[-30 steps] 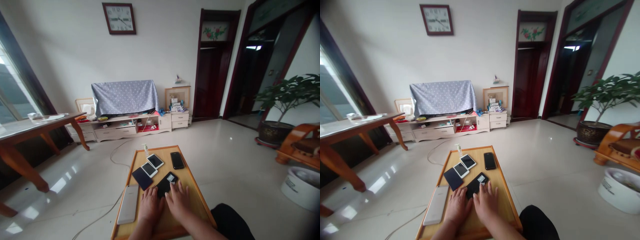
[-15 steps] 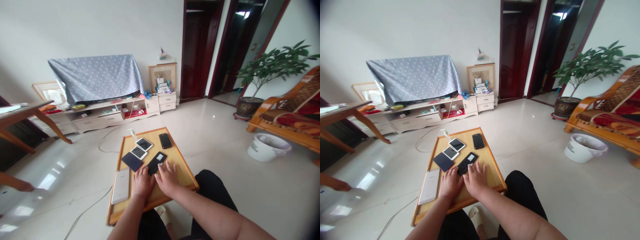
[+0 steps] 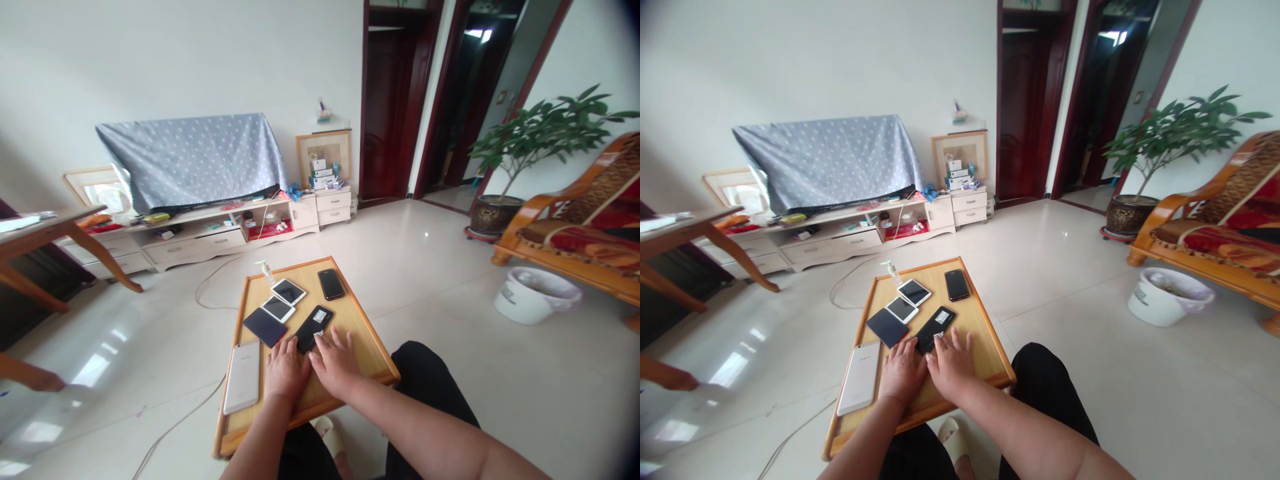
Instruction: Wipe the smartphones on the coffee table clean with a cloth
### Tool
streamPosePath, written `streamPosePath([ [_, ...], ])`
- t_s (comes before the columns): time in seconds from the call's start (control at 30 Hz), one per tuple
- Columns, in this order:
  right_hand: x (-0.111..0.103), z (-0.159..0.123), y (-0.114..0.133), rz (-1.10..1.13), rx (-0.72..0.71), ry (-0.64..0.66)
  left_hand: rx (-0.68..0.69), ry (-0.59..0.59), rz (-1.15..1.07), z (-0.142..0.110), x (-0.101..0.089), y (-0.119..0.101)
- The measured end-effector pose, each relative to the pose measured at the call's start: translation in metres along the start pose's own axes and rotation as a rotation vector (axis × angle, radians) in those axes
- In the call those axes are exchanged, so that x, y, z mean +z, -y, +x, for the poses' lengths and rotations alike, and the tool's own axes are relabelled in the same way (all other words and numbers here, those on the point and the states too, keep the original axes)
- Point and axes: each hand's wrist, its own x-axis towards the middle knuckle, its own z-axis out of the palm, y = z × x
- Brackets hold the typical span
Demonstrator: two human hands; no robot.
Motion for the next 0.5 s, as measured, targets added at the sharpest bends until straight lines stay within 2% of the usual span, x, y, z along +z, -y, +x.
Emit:
streamPosePath([
  [0.13, -0.010, 0.023, -0.014, -0.011, 0.098, -0.009, 0.005, -0.012, -0.002, -0.002, -0.003, -0.002],
  [0.23, -0.016, 0.030, -0.015, -0.017, 0.112, -0.023, -0.001, -0.017, -0.006, -0.003, -0.005, -0.002],
  [0.33, -0.013, 0.015, -0.002, -0.016, 0.056, -0.015, -0.011, -0.011, -0.017, -0.003, -0.005, 0.000],
  [0.43, -0.006, -0.007, 0.011, 0.006, -0.063, -0.006, -0.024, 0.014, -0.025, -0.003, -0.006, 0.002],
  [0.5, -0.004, -0.011, 0.013, 0.018, -0.096, -0.001, -0.027, 0.023, -0.026, -0.003, -0.008, 0.001],
])
